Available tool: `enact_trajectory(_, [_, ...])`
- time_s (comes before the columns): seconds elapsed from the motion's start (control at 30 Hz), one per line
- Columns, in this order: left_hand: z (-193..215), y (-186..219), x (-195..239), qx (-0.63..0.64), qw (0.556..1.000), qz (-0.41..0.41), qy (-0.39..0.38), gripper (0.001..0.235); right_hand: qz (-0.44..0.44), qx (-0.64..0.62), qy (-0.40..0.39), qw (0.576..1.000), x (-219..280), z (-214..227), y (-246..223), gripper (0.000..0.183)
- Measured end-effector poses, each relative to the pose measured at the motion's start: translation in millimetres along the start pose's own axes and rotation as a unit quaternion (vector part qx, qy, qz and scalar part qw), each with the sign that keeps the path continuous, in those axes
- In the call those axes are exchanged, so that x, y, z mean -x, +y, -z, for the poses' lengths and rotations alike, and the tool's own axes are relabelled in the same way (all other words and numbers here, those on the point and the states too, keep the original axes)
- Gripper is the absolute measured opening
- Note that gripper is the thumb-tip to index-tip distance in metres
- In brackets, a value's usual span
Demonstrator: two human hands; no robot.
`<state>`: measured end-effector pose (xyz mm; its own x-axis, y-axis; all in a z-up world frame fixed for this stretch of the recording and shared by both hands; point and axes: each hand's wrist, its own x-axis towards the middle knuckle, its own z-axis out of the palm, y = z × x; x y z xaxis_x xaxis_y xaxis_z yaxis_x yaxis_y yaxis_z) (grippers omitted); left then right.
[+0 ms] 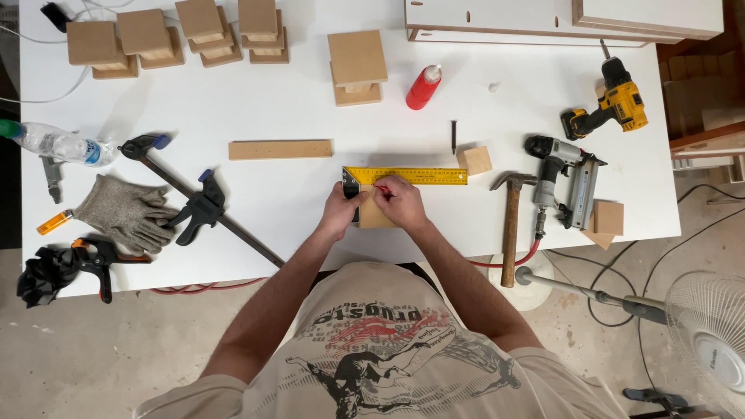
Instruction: Assembling small wooden boxes by measuring, applying glue, and securing with a nail gun and hammer.
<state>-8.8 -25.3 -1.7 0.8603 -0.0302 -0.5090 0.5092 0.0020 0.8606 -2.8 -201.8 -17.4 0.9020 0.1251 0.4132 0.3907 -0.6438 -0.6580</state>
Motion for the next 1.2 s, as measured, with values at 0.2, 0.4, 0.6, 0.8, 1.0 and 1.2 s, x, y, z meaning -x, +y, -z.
enact_trajectory(0.2, [0, 1, 1, 0.003, 1.0, 0.002, -0.006, 0.036, -0.007, 0.002, -0.002, 1.0, 0, -2, 0, 0.014])
enact_trajectory(0.4, [1, 8, 6, 0.004, 1.0, -0.003, -0.007, 0.037, -0.036, -0.056, 0.013, 0.998, 2, 6, -5, 0.017])
enact_trajectory(0.6, [10, 0, -33, -0.05, 0.998, -0.013, -0.043, 0.043, -0.056, -0.086, 0.06, 0.993, 34, 55, 2, 0.023])
enact_trajectory(0.8, [16, 49, -33, -0.054, 0.998, -0.014, -0.036, 0.046, 0.14, 0.004, -0.059, 0.988, 41, 74, -28, 0.054])
enact_trajectory(1.0, [43, 3, -31, 0.055, 0.998, 0.027, 0.034, 0.041, 0.165, 0.13, 0.051, 0.976, 62, 30, -28, 0.049])
enact_trajectory(1.2, [21, 28, 18, 0.076, 0.996, 0.028, 0.034, 0.039, 0.161, 0.123, 0.02, 0.979, 57, 15, -47, 0.042])
